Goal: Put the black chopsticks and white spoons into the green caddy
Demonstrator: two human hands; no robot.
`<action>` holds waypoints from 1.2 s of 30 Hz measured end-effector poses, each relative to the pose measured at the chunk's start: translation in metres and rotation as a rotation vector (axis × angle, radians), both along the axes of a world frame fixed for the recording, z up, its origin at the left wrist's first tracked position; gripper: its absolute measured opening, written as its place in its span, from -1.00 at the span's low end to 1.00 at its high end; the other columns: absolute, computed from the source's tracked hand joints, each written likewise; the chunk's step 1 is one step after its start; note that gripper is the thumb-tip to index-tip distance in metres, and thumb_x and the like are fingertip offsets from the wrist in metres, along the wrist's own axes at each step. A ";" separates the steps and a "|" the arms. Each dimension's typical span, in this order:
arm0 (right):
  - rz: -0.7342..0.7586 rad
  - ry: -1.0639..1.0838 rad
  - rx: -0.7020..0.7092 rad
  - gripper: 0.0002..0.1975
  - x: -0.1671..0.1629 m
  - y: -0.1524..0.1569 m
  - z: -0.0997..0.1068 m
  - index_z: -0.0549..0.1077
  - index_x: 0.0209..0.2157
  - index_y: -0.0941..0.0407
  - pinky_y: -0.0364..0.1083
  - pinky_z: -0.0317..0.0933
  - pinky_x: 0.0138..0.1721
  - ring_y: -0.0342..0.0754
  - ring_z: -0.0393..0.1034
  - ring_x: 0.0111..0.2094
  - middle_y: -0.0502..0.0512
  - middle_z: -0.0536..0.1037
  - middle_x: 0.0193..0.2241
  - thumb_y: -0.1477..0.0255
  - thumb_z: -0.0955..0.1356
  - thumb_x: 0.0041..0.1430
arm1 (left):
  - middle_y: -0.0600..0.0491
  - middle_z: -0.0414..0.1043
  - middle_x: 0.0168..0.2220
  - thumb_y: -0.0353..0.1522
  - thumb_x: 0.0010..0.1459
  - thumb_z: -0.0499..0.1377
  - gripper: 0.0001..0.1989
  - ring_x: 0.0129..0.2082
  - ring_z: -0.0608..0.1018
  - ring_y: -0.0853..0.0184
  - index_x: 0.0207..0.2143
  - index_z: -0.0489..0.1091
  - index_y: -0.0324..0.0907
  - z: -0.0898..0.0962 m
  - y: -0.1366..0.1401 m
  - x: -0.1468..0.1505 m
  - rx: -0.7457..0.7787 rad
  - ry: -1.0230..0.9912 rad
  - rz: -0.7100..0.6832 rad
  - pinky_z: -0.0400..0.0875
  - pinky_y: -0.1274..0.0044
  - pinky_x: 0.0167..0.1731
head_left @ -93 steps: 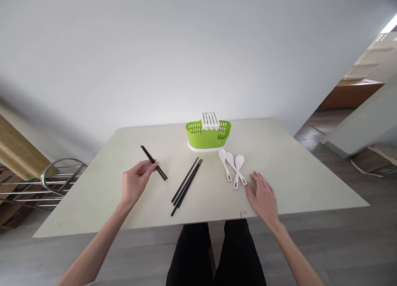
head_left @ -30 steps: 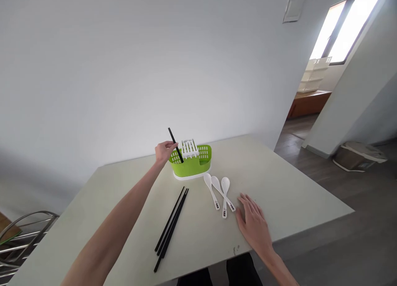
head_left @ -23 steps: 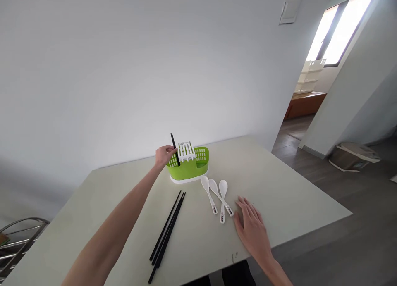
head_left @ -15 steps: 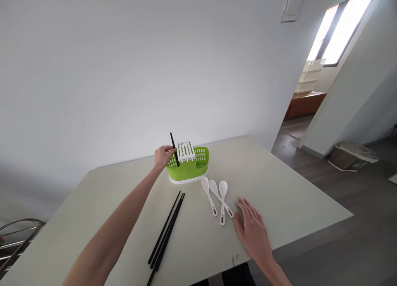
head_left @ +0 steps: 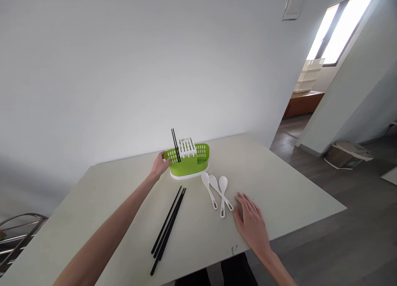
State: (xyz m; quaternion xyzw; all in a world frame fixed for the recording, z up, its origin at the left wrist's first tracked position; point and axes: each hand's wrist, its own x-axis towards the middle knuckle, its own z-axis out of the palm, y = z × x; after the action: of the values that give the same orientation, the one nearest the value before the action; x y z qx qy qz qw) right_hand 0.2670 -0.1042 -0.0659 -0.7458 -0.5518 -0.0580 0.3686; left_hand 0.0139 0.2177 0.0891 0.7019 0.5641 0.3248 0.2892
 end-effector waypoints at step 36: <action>0.073 0.145 0.007 -0.62 0.007 -0.009 0.011 0.36 0.22 0.03 0.23 0.22 0.26 0.15 0.36 0.27 0.22 0.49 0.24 0.23 0.18 0.51 | -0.06 0.40 0.31 -0.02 0.38 0.06 -0.53 0.30 0.46 0.07 0.22 0.34 -0.01 -0.071 -0.219 -0.128 0.108 0.172 -0.095 0.56 0.31 0.00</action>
State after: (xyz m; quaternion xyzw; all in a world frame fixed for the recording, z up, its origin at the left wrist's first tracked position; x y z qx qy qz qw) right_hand 0.2736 -0.1130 -0.0550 -0.7261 -0.5502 0.0078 0.4122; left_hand -0.1139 -0.0018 0.0183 0.7677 0.5347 0.2792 0.2165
